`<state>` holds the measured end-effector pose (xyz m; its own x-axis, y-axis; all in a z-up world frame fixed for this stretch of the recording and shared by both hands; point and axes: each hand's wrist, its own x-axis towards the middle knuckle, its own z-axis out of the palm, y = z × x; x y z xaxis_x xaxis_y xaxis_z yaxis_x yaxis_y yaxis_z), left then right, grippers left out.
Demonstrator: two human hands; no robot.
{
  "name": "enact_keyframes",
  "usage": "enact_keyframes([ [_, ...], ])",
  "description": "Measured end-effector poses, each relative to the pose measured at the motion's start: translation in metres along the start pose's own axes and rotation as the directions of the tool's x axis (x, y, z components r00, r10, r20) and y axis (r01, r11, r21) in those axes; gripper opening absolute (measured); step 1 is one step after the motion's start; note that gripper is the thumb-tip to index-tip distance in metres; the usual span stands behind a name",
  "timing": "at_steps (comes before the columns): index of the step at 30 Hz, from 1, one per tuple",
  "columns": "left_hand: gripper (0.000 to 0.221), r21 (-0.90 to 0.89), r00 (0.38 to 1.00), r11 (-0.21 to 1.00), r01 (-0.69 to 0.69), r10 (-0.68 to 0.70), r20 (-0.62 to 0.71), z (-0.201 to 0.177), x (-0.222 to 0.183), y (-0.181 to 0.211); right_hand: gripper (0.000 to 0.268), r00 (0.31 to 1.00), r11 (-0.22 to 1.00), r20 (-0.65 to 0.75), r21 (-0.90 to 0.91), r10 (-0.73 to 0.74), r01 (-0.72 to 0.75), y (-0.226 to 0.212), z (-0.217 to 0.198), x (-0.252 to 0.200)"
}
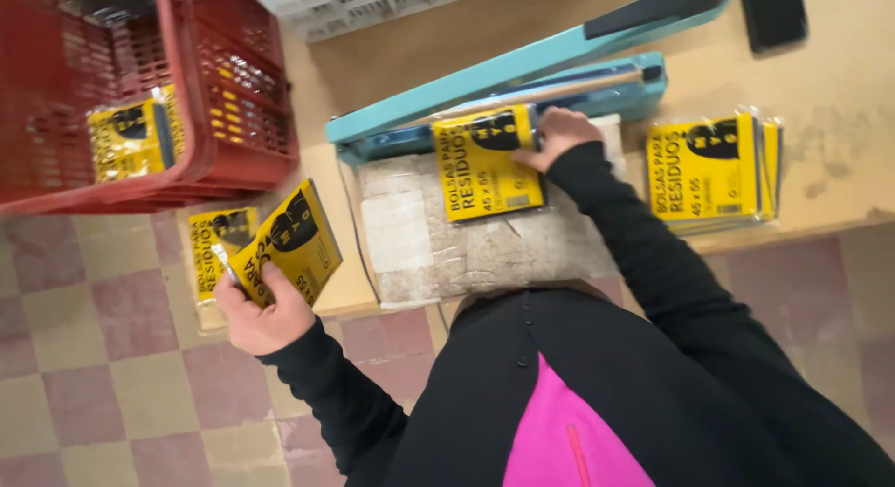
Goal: Sealing plastic bags using a manual heat sealer and organizing them into stacks or baskets.
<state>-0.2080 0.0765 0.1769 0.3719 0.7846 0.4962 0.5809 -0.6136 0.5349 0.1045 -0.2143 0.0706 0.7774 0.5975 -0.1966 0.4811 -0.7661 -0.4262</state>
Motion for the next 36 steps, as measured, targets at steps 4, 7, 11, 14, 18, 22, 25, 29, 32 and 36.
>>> enact_keyframes([
  [4,0.027,-0.127,0.992,0.986,-0.109,0.117,0.053,0.001,-0.011,0.024,0.048,0.934,0.998,-0.35,0.003,0.066,-0.07,0.043,0.069,0.018],
  [7,0.025,-0.263,0.974,0.955,-0.14,0.181,0.137,0.008,-0.023,0.037,0.032,0.924,0.977,-0.335,0.162,0.186,-0.138,0.084,0.069,-0.012],
  [11,0.023,-0.374,0.956,0.926,-0.042,0.146,0.253,0.012,-0.034,0.048,0.029,0.859,0.732,-0.403,0.679,0.315,0.05,0.197,0.072,-0.064],
  [14,0.023,-0.431,0.94,0.901,-0.04,0.18,0.289,0.022,-0.044,0.046,0.032,0.772,0.734,-0.485,0.679,0.411,0.036,0.325,0.055,-0.132],
  [18,0.025,-0.628,0.911,0.771,0.11,0.174,0.373,0.058,-0.073,0.039,0.03,0.659,0.807,-0.511,0.527,0.552,-0.268,0.352,0.013,-0.175],
  [22,0.027,-0.711,0.792,0.513,0.48,0.096,0.603,0.123,-0.117,0.005,0.055,0.72,0.977,-0.683,-0.039,0.126,-0.208,0.248,0.002,-0.138],
  [25,0.028,-0.661,0.709,0.429,0.615,0.066,0.702,0.182,-0.137,0.008,0.059,0.941,0.721,-0.339,0.654,0.012,0.227,0.14,0.015,-0.092],
  [29,0.024,-0.671,0.76,0.562,0.484,0.111,0.641,0.232,-0.127,0.028,0.04,0.997,0.242,0.021,0.97,-0.075,-0.003,0.091,0.089,-0.026],
  [32,0.022,-0.6,0.851,0.758,0.258,0.115,0.512,0.242,-0.103,0.048,0.032,0.983,0.7,-0.079,0.711,0.167,-0.062,0.065,0.075,0.003],
  [36,0.021,-0.446,0.888,0.881,0.161,0.068,0.455,0.259,-0.078,0.067,0.027,0.903,0.878,-0.427,0.452,0.058,0.158,0.044,0.05,0.022],
])
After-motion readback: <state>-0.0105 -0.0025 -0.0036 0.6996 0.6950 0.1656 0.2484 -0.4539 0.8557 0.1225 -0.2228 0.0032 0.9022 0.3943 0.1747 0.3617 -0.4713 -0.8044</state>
